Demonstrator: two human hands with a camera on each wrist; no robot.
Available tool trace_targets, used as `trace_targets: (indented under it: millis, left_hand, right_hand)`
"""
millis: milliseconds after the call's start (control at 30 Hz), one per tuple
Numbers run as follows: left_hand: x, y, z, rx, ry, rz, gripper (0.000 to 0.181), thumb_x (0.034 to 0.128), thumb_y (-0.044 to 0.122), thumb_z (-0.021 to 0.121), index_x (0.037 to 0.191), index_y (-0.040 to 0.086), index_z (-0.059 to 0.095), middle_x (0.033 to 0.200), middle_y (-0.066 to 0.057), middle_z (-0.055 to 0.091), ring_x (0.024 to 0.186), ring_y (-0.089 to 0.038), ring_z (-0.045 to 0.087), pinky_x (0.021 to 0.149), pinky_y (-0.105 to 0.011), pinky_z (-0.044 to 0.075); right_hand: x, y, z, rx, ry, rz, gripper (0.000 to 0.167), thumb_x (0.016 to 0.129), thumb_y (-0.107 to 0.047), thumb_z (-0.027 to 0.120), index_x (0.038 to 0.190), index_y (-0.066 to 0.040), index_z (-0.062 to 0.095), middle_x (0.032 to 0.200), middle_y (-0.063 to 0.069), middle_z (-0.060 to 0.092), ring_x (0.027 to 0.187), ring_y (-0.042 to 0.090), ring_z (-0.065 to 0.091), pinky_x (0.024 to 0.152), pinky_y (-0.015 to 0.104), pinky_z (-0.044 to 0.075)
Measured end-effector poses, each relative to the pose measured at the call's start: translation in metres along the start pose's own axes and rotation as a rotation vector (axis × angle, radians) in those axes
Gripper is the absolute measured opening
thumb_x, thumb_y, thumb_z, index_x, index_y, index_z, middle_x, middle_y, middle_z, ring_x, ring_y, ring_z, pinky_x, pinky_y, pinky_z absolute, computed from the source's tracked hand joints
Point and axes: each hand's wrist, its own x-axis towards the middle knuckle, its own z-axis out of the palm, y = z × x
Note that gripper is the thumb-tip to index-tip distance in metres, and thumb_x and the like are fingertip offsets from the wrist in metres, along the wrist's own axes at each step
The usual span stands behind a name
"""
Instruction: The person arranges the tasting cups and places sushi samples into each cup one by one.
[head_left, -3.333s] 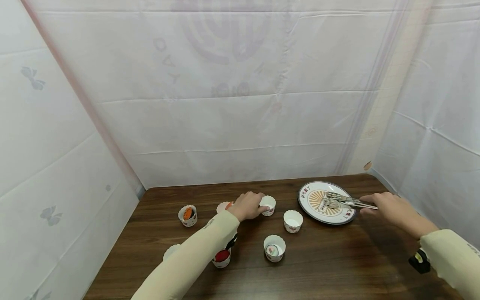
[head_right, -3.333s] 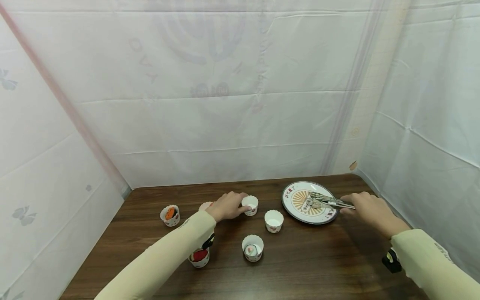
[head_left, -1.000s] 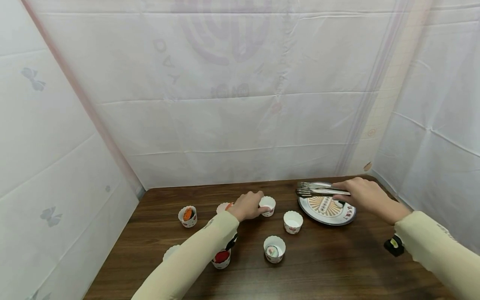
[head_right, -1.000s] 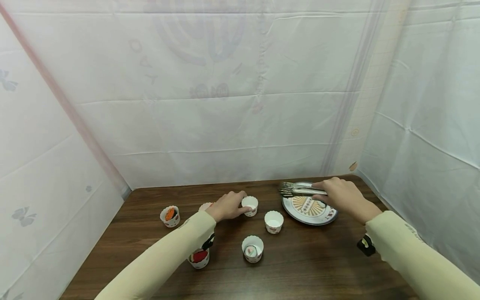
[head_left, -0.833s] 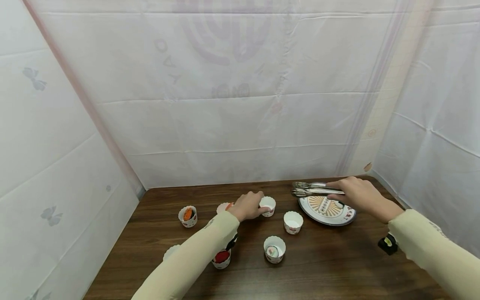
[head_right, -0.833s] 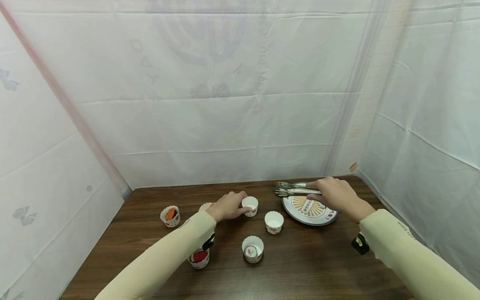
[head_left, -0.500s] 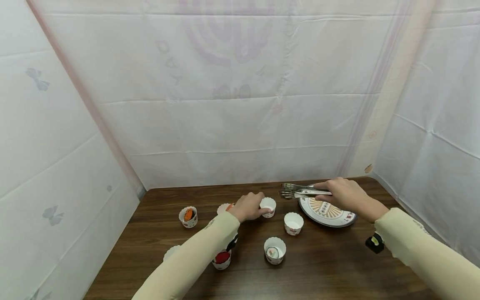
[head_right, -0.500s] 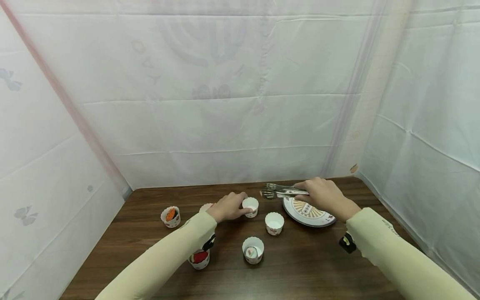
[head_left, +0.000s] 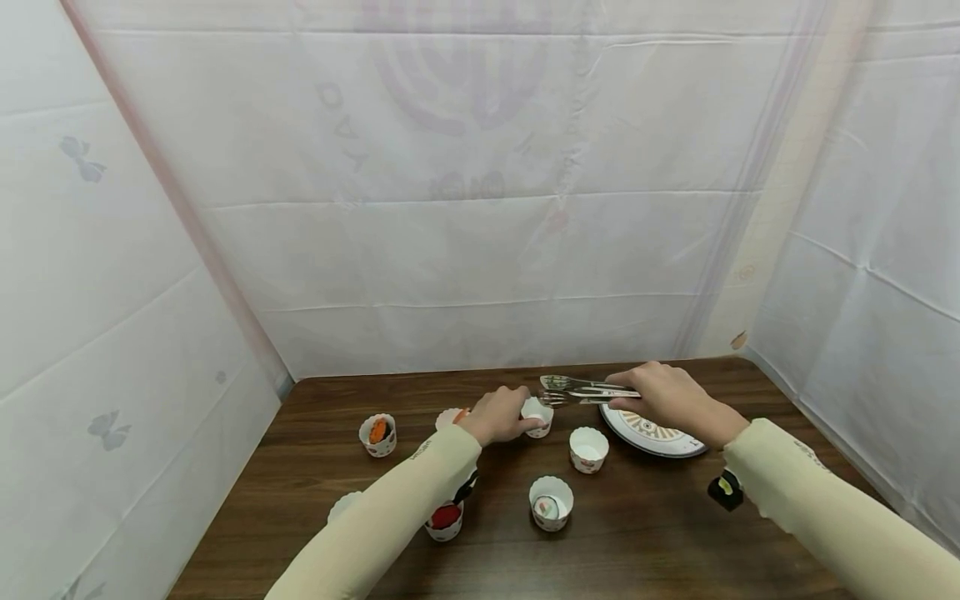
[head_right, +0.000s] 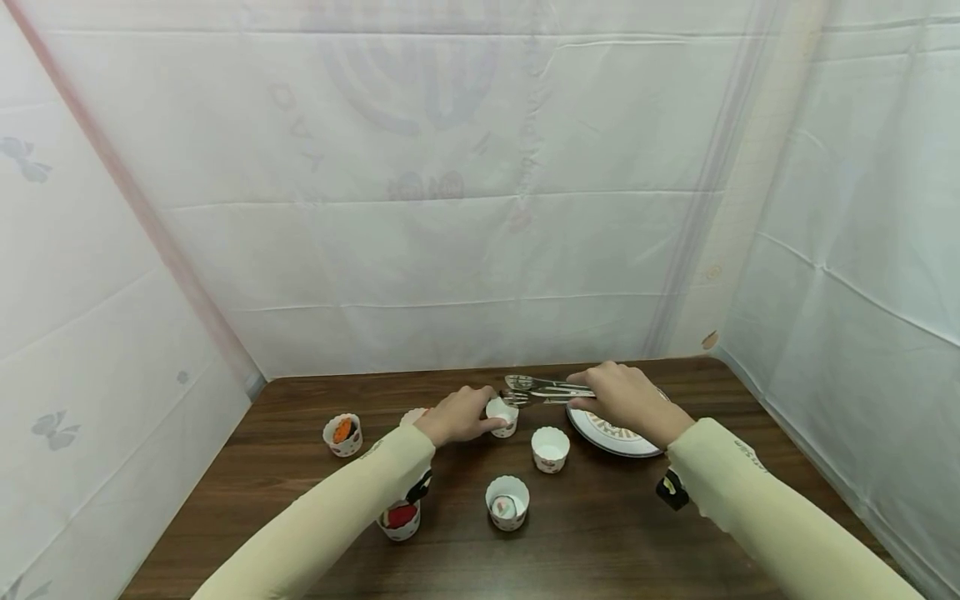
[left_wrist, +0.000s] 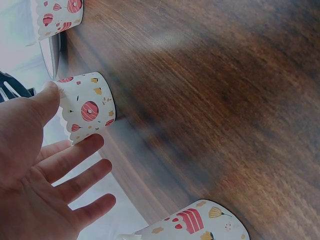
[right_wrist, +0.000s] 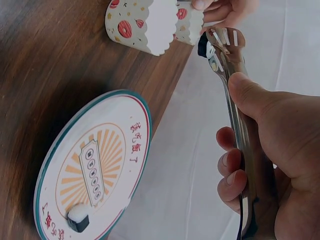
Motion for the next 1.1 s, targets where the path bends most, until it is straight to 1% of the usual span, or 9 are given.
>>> trace_targets:
  millis: [233,433,600,633,867,1100]
  left_hand:
    - [0.0018,-0.0007,0.0009,0.014,0.005,0.001,0.056,0.0980,0.047,0.068,0.134,0.006,0.060,0.101,-0.008,0.070,0.087,-0.020,0.068,0.076,-0.038,0.056]
    - [0.0034,0.0008,0.0012,0.014,-0.005,0.003,0.057,0.0986,0.048,0.067,0.136,0.005,0.060,0.103,-0.010,0.070,0.087,-0.022,0.070,0.075,-0.038,0.057]
    - [0.0042,0.0021,0.0007,0.014,-0.010,0.004,0.060,0.0986,0.049,0.067,0.138,0.005,0.058,0.109,-0.012,0.071,0.090,-0.022,0.070,0.077,-0.038,0.058]
    - [0.0045,0.0020,0.0009,0.015,-0.009,0.005,0.060,0.0985,0.049,0.067,0.138,0.005,0.058,0.108,-0.012,0.071,0.090,-0.022,0.070,0.077,-0.038,0.058]
    - [0.0060,0.0019,0.0022,0.025,-0.007,0.009,0.056,0.0984,0.049,0.067,0.133,0.005,0.061,0.104,-0.010,0.070,0.088,-0.021,0.069,0.075,-0.037,0.057]
    - [0.0079,0.0011,0.0035,0.023,-0.017,-0.002,0.058,0.0982,0.050,0.067,0.134,0.005,0.060,0.104,-0.009,0.070,0.087,-0.020,0.069,0.075,-0.036,0.057]
  right_hand:
    - [0.0053,-0.0036,0.0037,0.008,-0.026,0.004,0.043,0.096,-0.035,0.073,0.131,-0.009,0.070,0.118,0.010,0.074,0.087,0.023,0.073,0.062,0.037,0.056]
    - [0.0058,-0.0062,0.0041,0.017,-0.050,0.013,0.045,0.097,-0.037,0.072,0.132,-0.009,0.070,0.120,0.010,0.073,0.090,0.023,0.073,0.065,0.038,0.057]
    - [0.0065,-0.0077,0.0043,0.031,-0.058,0.015,0.043,0.097,-0.034,0.072,0.132,-0.009,0.070,0.120,0.011,0.073,0.092,0.025,0.073,0.066,0.038,0.057]
    - [0.0067,-0.0077,0.0047,0.035,-0.056,0.009,0.043,0.097,-0.034,0.073,0.132,-0.008,0.070,0.120,0.012,0.073,0.092,0.025,0.073,0.065,0.038,0.057]
    - [0.0066,-0.0077,0.0075,0.041,-0.051,-0.007,0.044,0.096,-0.035,0.073,0.131,-0.007,0.070,0.121,0.011,0.073,0.096,0.027,0.073,0.073,0.043,0.059]
    - [0.0070,-0.0065,0.0090,0.048,-0.047,-0.020,0.044,0.096,-0.034,0.074,0.130,-0.006,0.071,0.120,0.010,0.073,0.095,0.027,0.073,0.070,0.040,0.059]
